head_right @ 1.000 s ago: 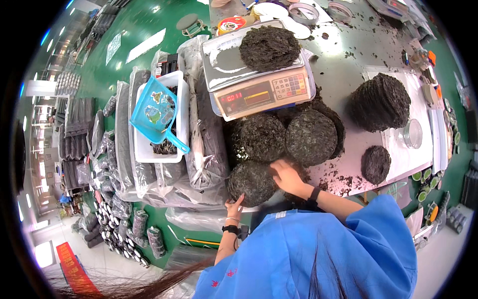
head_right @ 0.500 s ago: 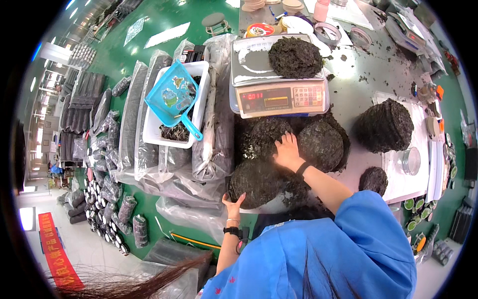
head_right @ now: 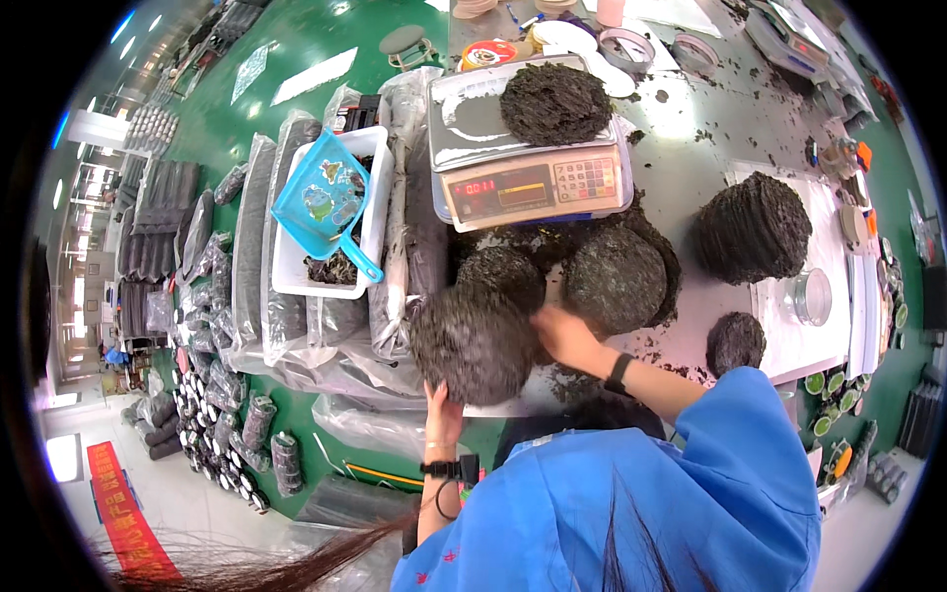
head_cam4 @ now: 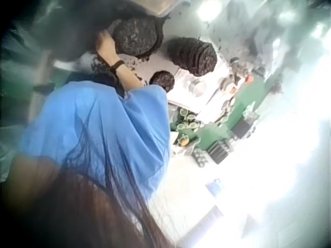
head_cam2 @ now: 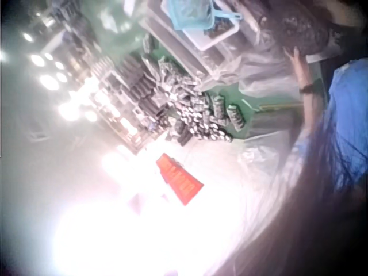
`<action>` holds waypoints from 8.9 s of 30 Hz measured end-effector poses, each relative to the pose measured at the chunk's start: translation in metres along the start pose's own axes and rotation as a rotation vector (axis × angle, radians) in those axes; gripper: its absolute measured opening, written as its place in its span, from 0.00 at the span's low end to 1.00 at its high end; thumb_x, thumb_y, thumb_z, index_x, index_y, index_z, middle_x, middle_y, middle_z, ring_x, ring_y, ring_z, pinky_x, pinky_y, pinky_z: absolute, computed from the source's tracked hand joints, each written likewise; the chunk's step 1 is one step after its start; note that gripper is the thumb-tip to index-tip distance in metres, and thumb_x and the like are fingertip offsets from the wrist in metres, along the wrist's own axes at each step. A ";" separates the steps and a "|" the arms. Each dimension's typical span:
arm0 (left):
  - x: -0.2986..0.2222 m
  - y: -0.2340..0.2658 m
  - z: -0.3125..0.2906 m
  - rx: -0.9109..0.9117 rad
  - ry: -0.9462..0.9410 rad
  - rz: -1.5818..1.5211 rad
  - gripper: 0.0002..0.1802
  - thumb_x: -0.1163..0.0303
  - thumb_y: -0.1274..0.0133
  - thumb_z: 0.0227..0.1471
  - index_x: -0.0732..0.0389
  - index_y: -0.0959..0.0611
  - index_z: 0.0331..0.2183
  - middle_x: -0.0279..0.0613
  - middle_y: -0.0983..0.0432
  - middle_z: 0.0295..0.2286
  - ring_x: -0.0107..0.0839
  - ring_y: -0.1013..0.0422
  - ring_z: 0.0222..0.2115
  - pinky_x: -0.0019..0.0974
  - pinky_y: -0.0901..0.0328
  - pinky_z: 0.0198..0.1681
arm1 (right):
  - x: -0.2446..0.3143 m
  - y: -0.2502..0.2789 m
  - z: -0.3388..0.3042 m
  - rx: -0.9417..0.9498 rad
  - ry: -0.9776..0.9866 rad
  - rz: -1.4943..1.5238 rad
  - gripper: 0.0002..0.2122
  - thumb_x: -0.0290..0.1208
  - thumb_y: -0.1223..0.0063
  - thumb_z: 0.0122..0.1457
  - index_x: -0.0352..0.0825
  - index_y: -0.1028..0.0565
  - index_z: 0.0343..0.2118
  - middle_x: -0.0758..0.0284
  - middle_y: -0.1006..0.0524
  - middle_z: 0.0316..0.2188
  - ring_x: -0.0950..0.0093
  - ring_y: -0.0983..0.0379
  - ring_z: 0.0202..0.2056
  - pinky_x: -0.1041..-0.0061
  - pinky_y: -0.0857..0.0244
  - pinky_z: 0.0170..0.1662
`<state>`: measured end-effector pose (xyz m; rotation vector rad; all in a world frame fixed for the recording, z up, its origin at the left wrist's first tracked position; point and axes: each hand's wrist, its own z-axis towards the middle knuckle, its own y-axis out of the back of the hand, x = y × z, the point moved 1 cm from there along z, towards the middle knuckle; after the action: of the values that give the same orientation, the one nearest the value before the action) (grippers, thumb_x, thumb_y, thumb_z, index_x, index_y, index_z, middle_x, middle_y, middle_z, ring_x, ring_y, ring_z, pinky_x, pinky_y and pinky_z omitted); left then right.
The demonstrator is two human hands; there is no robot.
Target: The person weighs compressed tea cakes on a digital scale. They pick up individual tea cakes from a stack, place them on the scale, and move them to a new stack, sometimes removing or adding small pieces to reach a target weight.
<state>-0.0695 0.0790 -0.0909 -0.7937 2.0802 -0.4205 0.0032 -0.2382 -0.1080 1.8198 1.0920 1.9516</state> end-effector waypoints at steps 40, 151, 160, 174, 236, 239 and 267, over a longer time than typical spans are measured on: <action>-0.024 -0.034 0.058 -0.045 0.112 0.197 0.23 0.69 0.47 0.62 0.65 0.29 0.57 0.46 0.27 0.52 0.37 0.30 0.53 0.46 0.34 0.58 | -0.001 0.271 0.147 -1.027 -0.145 0.091 0.22 0.38 0.48 0.66 0.28 0.30 0.57 0.52 0.27 0.53 0.53 0.29 0.52 0.60 0.37 0.58; -0.077 -0.178 0.055 0.309 -0.124 -0.069 0.19 0.63 0.57 0.67 0.60 0.26 0.55 0.38 0.27 0.55 0.36 0.33 0.57 0.41 0.41 0.62 | 0.020 0.226 0.120 -1.189 -0.131 0.140 0.24 0.37 0.43 0.64 0.27 0.36 0.56 0.56 0.26 0.41 0.63 0.29 0.44 0.68 0.35 0.51; -0.044 -0.234 0.051 0.117 -0.470 0.441 0.16 0.76 0.42 0.59 0.70 0.19 0.49 0.38 0.20 0.45 0.24 0.27 0.43 0.29 0.34 0.51 | 0.091 0.120 0.060 -0.471 -0.208 0.421 0.14 0.32 0.37 0.57 0.31 0.19 0.44 0.58 0.17 0.38 0.67 0.19 0.39 0.72 0.26 0.43; -0.086 -0.204 0.073 -0.152 -0.354 0.104 0.21 0.70 0.37 0.57 0.64 0.23 0.51 0.41 0.21 0.44 0.33 0.22 0.41 0.37 0.26 0.41 | 0.073 0.204 0.112 -0.784 -0.061 0.828 0.19 0.24 0.33 0.56 0.23 0.24 0.49 0.65 0.19 0.43 0.76 0.23 0.41 0.73 0.29 0.49; -0.060 -0.249 0.061 0.287 -0.342 0.304 0.43 0.81 0.45 0.59 0.51 0.46 0.68 0.42 0.45 0.64 0.34 0.40 0.59 0.37 0.43 0.63 | 0.036 0.164 0.034 -0.667 -0.244 1.104 0.17 0.36 0.50 0.70 0.34 0.28 0.56 0.72 0.27 0.53 0.82 0.33 0.54 0.79 0.40 0.56; -0.094 -0.267 0.063 0.235 -0.356 0.211 0.44 0.79 0.44 0.59 0.48 0.47 0.69 0.41 0.40 0.62 0.31 0.37 0.56 0.34 0.39 0.58 | 0.029 0.188 0.075 -0.601 -0.246 1.415 0.19 0.38 0.48 0.69 0.39 0.28 0.59 0.76 0.31 0.56 0.81 0.36 0.55 0.76 0.42 0.59; 0.004 -0.209 0.127 0.158 -0.765 1.365 0.47 0.62 0.28 0.43 0.66 0.33 0.59 0.58 0.41 0.56 0.54 0.44 0.60 0.51 0.49 0.65 | -0.241 0.041 -0.423 -1.512 -1.190 0.844 0.12 0.31 0.40 0.55 0.35 0.19 0.42 0.66 0.22 0.40 0.69 0.26 0.37 0.70 0.31 0.48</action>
<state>0.1121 -0.0804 -0.0528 0.5739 1.3846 0.4248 -0.3364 -0.5664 -0.2318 1.7444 -1.2972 0.7706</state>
